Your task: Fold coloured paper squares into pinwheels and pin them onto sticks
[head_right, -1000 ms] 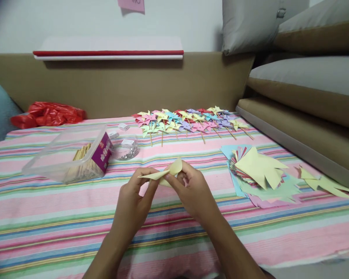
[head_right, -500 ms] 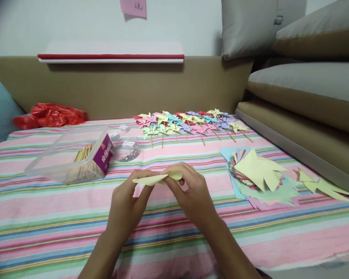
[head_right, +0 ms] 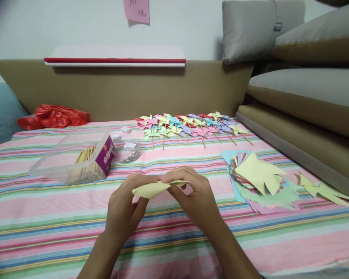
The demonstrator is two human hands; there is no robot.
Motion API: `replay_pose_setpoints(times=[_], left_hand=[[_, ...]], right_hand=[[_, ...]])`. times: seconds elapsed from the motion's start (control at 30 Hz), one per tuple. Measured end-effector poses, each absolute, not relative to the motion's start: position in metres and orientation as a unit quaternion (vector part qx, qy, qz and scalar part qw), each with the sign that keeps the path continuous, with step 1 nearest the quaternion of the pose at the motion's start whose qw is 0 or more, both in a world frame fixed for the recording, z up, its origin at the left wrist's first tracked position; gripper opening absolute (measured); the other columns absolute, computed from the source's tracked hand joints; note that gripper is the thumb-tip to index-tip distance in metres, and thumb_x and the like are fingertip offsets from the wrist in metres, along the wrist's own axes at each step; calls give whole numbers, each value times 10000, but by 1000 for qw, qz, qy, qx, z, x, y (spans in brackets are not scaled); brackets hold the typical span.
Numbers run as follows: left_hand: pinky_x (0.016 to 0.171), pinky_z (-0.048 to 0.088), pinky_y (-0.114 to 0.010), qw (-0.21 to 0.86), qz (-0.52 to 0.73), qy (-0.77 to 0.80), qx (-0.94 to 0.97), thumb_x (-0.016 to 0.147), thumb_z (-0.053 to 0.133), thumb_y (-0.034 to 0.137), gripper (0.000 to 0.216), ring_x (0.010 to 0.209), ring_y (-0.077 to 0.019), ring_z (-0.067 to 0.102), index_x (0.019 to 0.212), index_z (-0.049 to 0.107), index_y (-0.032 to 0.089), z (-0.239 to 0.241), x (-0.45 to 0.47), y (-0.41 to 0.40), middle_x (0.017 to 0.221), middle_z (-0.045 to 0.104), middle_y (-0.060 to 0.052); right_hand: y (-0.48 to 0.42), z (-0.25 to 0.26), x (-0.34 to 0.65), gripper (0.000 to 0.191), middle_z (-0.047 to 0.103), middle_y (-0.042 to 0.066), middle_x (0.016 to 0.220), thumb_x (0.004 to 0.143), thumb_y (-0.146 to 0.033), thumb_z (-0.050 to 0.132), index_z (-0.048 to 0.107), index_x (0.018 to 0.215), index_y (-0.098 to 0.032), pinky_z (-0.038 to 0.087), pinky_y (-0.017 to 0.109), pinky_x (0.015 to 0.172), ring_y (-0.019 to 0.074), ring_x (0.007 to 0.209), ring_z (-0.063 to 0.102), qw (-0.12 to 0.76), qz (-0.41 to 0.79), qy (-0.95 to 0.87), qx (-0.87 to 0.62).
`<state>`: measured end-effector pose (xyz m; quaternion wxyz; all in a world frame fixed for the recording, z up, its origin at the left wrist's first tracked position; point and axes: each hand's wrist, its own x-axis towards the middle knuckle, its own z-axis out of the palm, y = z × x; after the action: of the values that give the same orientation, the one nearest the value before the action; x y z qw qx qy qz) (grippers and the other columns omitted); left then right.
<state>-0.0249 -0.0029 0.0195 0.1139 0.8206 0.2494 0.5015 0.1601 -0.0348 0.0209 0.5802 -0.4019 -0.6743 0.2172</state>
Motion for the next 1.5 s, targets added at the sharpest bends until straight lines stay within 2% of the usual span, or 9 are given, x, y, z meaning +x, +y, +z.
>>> replay_pose_setpoints(times=[0.07,0.17,0.27,0.37,0.57,0.8,1.07,1.3,1.5], left_hand=[[810,489,-259,126,498,259,818,946,566,82,221,909,-144,677,1105,617,227,18,-23,-2,997,749,-13],[800,482,-248,170,474,296,811,969,566,139,173,930,-148,671,1110,622,221,17,-21,-3,1009,731,-20],[787,473,-234,281,463,337,770,1007,528,237,125,916,-139,663,1089,621,222,18,-19,-4,1001,712,-14],[842,475,-245,418,478,347,691,1040,457,330,216,949,-148,663,1048,643,220,21,-17,-2,999,709,-18],[879,494,-302,592,468,338,563,988,554,403,238,893,-181,679,1009,644,183,18,-14,2,961,715,-38],[823,508,-225,634,461,302,543,916,688,345,174,862,-124,673,1017,692,203,23,-11,1,990,714,-8],[886,504,-243,642,433,300,557,836,785,312,200,970,-155,675,1002,736,213,24,-20,3,1052,752,-30],[844,492,-239,630,419,290,586,871,742,340,148,874,-142,648,911,740,198,31,-23,3,889,720,-12],[885,479,-265,661,381,283,581,908,690,368,180,909,-156,629,949,723,196,28,-26,3,933,681,-26]], right_hand=[[-33,18,159,101,734,-4,911,906,-191,684,723,938,-280,488,272,666,156,860,668,579,247,-647,-430],[-31,15,155,49,736,7,914,900,-279,692,730,928,-267,491,281,683,163,825,664,574,301,-597,-473],[-29,15,151,161,758,27,907,859,-376,735,729,941,-237,519,297,723,188,836,687,590,368,-520,-496],[-26,15,148,271,769,48,923,810,-412,782,722,976,-207,538,312,756,213,868,702,611,421,-460,-488],[-25,14,146,308,788,80,978,783,-416,809,750,987,-192,552,338,789,245,915,718,602,477,-438,-467],[-27,15,155,301,777,66,943,780,-396,818,737,996,-204,555,321,762,219,866,711,606,480,-441,-456],[-27,15,161,88,707,2,881,845,-297,768,722,889,-236,518,239,728,139,813,653,621,476,-491,-383],[-29,19,160,53,707,-5,848,856,-279,748,717,881,-244,508,236,701,129,761,634,614,483,-496,-378],[-28,15,162,104,706,13,878,832,-312,768,722,872,-227,495,256,709,155,812,634,603,474,-498,-405]])
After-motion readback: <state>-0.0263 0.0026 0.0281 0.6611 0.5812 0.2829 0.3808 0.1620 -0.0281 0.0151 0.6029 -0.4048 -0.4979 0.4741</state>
